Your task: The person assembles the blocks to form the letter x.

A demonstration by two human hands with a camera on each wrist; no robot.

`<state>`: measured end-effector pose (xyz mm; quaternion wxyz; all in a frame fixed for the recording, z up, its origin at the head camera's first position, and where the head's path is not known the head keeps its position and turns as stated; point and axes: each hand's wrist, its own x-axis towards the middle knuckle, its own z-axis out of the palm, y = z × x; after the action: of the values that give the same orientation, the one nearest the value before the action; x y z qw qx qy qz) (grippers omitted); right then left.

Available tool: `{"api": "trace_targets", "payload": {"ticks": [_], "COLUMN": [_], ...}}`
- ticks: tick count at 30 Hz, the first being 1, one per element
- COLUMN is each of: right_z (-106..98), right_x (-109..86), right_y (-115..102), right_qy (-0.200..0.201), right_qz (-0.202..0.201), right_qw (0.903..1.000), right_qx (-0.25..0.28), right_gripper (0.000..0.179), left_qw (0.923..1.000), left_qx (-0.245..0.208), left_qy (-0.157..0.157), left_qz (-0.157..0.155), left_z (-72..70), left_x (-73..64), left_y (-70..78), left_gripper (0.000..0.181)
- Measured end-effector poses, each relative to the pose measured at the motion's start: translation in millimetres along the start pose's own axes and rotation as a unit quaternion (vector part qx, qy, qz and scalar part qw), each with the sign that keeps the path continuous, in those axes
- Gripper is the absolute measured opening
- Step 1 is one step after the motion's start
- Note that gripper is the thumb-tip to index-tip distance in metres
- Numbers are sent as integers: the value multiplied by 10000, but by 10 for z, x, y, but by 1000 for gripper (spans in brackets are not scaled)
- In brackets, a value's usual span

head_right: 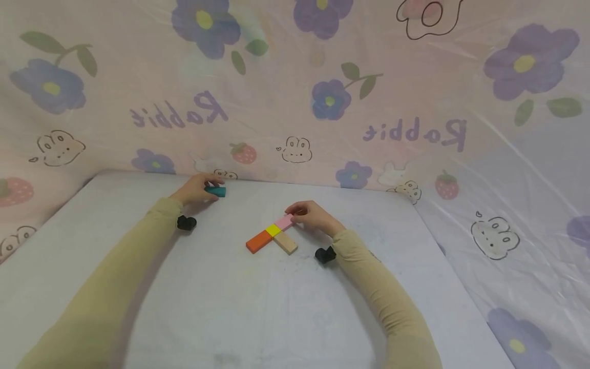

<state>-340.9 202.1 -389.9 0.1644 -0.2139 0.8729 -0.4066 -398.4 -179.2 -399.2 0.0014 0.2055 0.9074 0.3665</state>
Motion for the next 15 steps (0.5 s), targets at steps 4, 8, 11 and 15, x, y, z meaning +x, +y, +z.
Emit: {"api": "trace_targets", "payload": {"ticks": [4,8,11,15], "right_z": [0,-1,-5,-12], "right_x": [-2,23,25,23], "right_y": [-4,38,30,17], "right_qy": [29,49,20,-21], "right_qz": [93,148,96,-8], "right_qw": [9999,9999,10000,10000], "right_qx": [-79,-30,-5,-15], "right_gripper": [27,26,27,28], "left_qw": [9999,9997,9994,9989], "left_qx": [76,83,114,122], "left_qy": [-81,-165,-247,-416], "left_qz": [114,171,190,192], "left_z": [4,6,-2,-35], "left_x": [-13,-4,-11,-39], "left_y": [31,22,17,33], "left_gripper": [48,47,47,45]}}
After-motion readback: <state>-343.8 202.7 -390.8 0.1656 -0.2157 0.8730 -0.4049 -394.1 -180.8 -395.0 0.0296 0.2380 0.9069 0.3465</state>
